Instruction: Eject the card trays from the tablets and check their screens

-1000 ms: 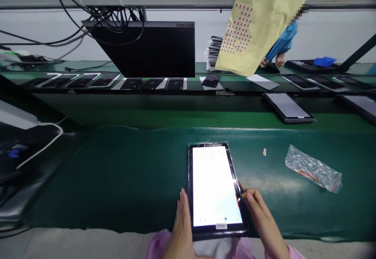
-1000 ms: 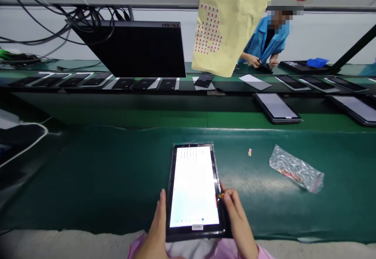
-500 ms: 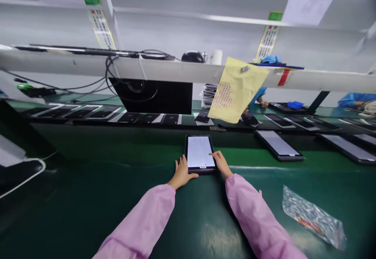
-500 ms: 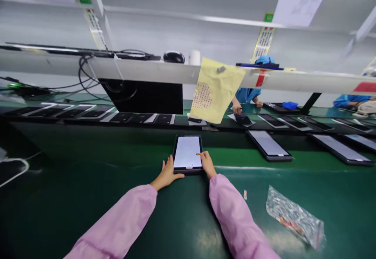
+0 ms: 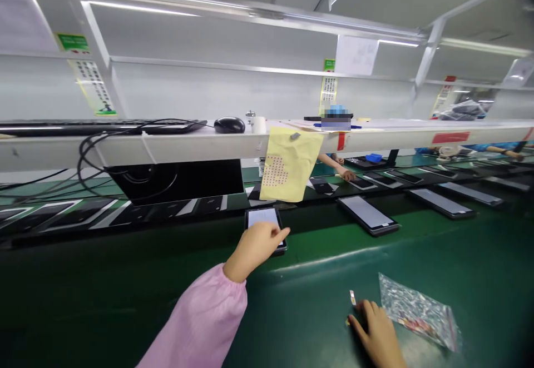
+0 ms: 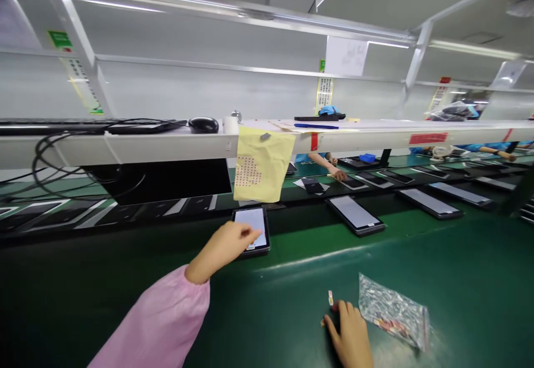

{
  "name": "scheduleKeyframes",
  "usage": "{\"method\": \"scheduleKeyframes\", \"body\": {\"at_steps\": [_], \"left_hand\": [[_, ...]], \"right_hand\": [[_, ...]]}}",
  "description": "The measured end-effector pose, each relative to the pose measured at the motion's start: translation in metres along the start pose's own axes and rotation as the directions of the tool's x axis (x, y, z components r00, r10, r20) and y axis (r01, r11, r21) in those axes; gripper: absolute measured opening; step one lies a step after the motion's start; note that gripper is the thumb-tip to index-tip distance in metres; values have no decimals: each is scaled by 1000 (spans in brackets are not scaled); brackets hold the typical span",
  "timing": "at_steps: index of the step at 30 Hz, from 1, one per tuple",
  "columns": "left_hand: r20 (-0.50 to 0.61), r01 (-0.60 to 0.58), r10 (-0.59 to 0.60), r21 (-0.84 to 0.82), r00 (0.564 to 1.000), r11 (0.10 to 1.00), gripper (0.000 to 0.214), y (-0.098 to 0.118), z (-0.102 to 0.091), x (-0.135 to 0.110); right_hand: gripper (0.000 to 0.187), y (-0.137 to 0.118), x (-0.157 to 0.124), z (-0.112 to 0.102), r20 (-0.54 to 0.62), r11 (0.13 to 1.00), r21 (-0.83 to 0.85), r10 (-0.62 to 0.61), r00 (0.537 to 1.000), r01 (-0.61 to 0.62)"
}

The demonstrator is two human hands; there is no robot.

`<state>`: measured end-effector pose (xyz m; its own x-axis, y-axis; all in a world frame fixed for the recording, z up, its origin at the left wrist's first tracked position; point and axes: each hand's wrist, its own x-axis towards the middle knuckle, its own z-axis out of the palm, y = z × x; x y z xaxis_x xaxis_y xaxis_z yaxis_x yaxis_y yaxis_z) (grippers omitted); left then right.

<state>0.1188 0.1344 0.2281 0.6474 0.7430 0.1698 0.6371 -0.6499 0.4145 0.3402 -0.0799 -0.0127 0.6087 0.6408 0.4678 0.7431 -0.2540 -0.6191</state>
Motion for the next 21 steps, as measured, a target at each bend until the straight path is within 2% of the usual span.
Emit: {"method": "scheduleKeyframes", "body": {"at_steps": [1, 2, 3, 4, 5, 6, 7, 9, 10, 11, 12, 14, 16, 19, 21], "left_hand": [[-85, -82, 82, -2, 993, 997, 46, 27, -21, 2], [-280, -234, 237, 42, 930, 971, 42, 54, -41, 7], [-448, -374, 390, 127, 804, 919, 36, 79, -60, 16], [-550, -460, 506, 234, 664, 857, 32, 103, -76, 29], [-563, -506, 604, 342, 564, 792, 27, 123, -89, 43], [-535, -505, 661, 428, 526, 749, 27, 140, -99, 59], [-480, -484, 688, 490, 545, 725, 31, 154, -106, 74], [-365, -416, 656, 549, 661, 725, 33, 172, -113, 99], [-328, -385, 620, 557, 713, 736, 29, 177, -113, 107], [-308, -361, 590, 558, 746, 747, 24, 179, -112, 112], [-304, -346, 572, 554, 762, 757, 19, 181, -111, 114], [-311, -339, 566, 553, 763, 761, 15, 181, -107, 113], [-317, -336, 568, 557, 760, 760, 18, 181, -104, 109], [-330, -336, 575, 558, 749, 759, 23, 179, -103, 109], [-340, -352, 596, 560, 728, 750, 23, 180, -102, 110]], "right_hand": [[38, -3, 5, -5, -36, 999, -23, -27, 999, 26], [34, -11, 15, -12, -75, 996, -47, -78, 994, 75], [29, -23, 30, -22, -119, 987, -70, -153, 981, 146], [25, -38, 49, -36, -161, 970, -90, -239, 958, 227], [23, -56, 73, -55, -211, 943, -110, -331, 920, 314], [21, -75, 102, -76, -267, 915, -120, -404, 875, 386], [20, -96, 134, -99, -307, 899, -124, -437, 845, 420], [21, -139, 204, -146, -370, 882, -136, -467, 803, 451], [22, -161, 240, -166, -379, 876, -142, -479, 792, 461], [23, -182, 274, -182, -364, 869, -147, -491, 791, 472], [21, -201, 306, -193, -320, 861, -149, -507, 800, 486], [27, -234, 358, -200, -204, 860, -148, -510, 835, 489], [33, -255, 390, -193, -100, 884, -145, -460, 882, 445], [36, -262, 405, -177, -38, 931, -144, -344, 938, 336], [35, -259, 403, -180, -64, 954, -131, -281, 958, 271]]}}
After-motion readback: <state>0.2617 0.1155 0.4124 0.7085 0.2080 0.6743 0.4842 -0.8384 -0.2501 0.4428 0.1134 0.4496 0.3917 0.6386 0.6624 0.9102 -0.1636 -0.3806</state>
